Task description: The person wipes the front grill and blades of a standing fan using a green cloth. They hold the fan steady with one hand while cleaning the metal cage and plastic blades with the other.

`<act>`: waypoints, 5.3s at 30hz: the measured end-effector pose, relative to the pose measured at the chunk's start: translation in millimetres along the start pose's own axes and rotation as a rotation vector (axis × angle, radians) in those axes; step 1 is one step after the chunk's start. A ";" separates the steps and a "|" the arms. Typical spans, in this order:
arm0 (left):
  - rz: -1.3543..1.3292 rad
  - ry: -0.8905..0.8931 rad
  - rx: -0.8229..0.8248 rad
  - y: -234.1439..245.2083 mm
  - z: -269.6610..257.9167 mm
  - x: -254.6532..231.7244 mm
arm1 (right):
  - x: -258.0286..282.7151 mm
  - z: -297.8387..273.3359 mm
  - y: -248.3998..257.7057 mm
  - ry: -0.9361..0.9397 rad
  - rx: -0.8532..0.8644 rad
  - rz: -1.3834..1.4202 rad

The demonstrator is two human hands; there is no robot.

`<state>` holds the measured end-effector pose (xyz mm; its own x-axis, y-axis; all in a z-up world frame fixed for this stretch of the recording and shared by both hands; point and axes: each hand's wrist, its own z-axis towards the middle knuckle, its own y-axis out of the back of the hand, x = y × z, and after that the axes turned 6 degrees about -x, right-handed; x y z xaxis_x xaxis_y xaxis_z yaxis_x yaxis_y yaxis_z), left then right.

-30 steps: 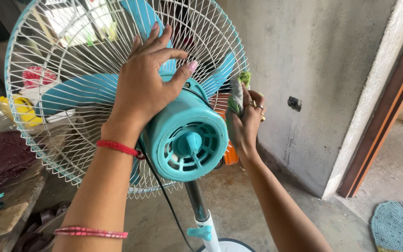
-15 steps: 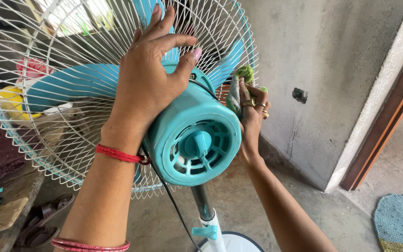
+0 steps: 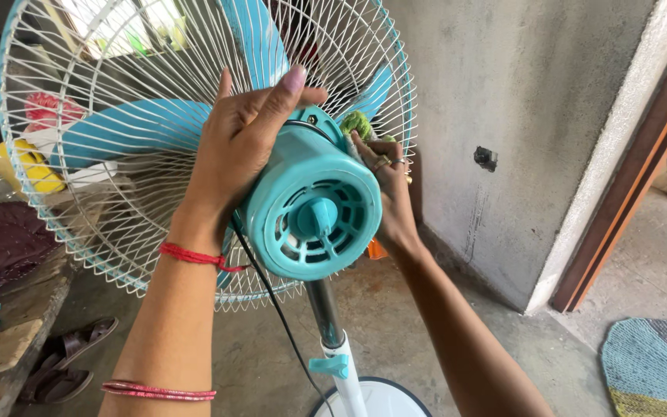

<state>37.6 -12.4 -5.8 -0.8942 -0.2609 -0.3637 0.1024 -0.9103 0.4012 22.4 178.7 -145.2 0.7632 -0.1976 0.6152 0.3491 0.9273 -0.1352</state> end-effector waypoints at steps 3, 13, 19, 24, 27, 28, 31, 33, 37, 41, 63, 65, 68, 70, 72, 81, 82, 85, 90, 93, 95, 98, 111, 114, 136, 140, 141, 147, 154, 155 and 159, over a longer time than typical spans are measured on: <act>-0.016 0.033 0.026 2.0 -8.1 -6.2 | 6.7 3.8 26.9 -0.450 -0.033 0.473; -0.042 0.040 0.000 3.1 -18.9 -5.6 | -22.5 -69.3 -9.0 -0.266 -0.345 -0.200; -0.016 -0.028 -0.008 2.5 -16.0 -3.6 | -42.9 -76.1 -20.0 -0.131 -0.350 -0.169; -0.014 -0.024 -0.033 1.9 -17.5 -1.8 | -47.3 -79.6 -36.0 -0.010 -0.305 -0.238; -0.022 -0.038 -0.040 2.2 -17.4 -0.7 | -48.3 -75.7 -37.5 0.045 -0.279 -0.196; -0.022 -0.039 -0.041 2.8 -18.3 -0.9 | -47.1 -74.8 -35.6 0.080 -0.271 -0.166; -0.035 -0.042 -0.065 1.9 -18.7 -1.3 | -37.6 -64.6 -21.8 -0.289 -0.225 0.353; -0.032 -0.047 -0.069 3.0 -20.4 -1.7 | -26.6 -57.3 -3.9 -0.516 -0.256 0.489; -0.082 -0.034 -0.076 4.1 -23.0 -1.4 | -8.3 -67.1 18.8 -0.852 -0.468 0.662; -0.026 -0.023 -0.108 4.4 -21.9 0.7 | -19.1 -114.9 -0.2 -0.506 -0.517 0.487; 0.340 -0.194 -0.622 15.1 -104.6 22.7 | 19.1 -183.7 -3.0 0.303 -0.317 -0.298; 0.558 -0.187 -0.710 17.6 -125.7 35.5 | 40.1 -195.1 -29.1 0.401 -0.298 -0.334; 0.750 -0.058 -0.860 22.4 -158.4 52.3 | 66.3 -200.6 -73.4 0.422 -0.170 -0.454; 0.773 0.061 -0.953 28.3 -172.8 61.4 | 75.9 -190.3 -96.3 0.385 -0.133 -0.555; 0.662 0.225 -1.056 39.2 -180.4 73.3 | 79.6 -180.0 -108.2 0.414 -0.212 -0.673; -0.188 0.623 -0.879 53.8 -207.9 117.8 | 52.9 -162.2 -150.0 0.357 -0.188 -0.922; -0.243 0.605 -0.872 53.7 -208.7 119.1 | 50.4 -162.3 -152.2 0.340 -0.159 -0.937; -0.164 0.645 -0.861 57.9 -210.6 123.5 | 44.7 -163.2 -152.8 0.282 -0.119 -0.997; -0.222 0.643 -0.897 55.1 -214.7 124.5 | 38.8 -178.3 -150.1 0.333 -0.102 -0.957; -0.196 0.670 -0.866 55.6 -214.0 124.1 | 28.6 -191.0 -151.4 0.307 -0.075 -0.940; -0.197 0.700 -0.853 58.4 -214.5 122.2 | 19.3 -201.7 -151.9 0.267 -0.033 -0.906; -0.219 0.731 -0.837 60.7 -214.9 119.2 | 15.2 -228.3 -143.3 0.163 0.065 -0.753; -0.149 0.509 -0.766 114.7 -175.6 134.2 | 89.2 -139.1 -178.2 0.418 -0.135 -0.858; -0.259 0.513 -0.719 124.5 -156.8 130.9 | 81.0 -136.3 -189.2 0.417 -0.121 -0.854; -0.237 0.546 -1.040 103.9 -163.1 121.1 | 37.3 -150.1 -216.5 0.584 -0.173 -0.733; -0.314 0.519 -1.060 102.0 -164.1 122.5 | 34.7 -152.6 -212.5 0.629 -0.132 -0.737; -0.318 0.517 -1.064 101.4 -164.0 122.5 | 34.1 -153.3 -210.1 0.635 -0.114 -0.744; -0.214 0.548 -1.042 99.2 -164.6 120.1 | 39.1 -156.0 -199.6 0.691 -0.076 -0.767; -0.192 0.598 -0.968 108.9 -164.8 113.9 | 67.9 -157.9 -189.3 0.678 0.197 -0.645; -0.203 0.608 -0.933 112.2 -162.4 113.4 | 71.5 -156.0 -184.1 0.652 0.282 -0.574; -0.059 0.700 -0.825 127.4 -153.1 110.1 | 84.2 -150.8 -166.4 0.649 0.086 -0.416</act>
<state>18.9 -206.3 -123.5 -0.4871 -0.0971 -0.8679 0.5627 -0.7949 -0.2269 110.5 -40.2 -188.1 0.7535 -0.6571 0.0198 0.6536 0.7521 0.0847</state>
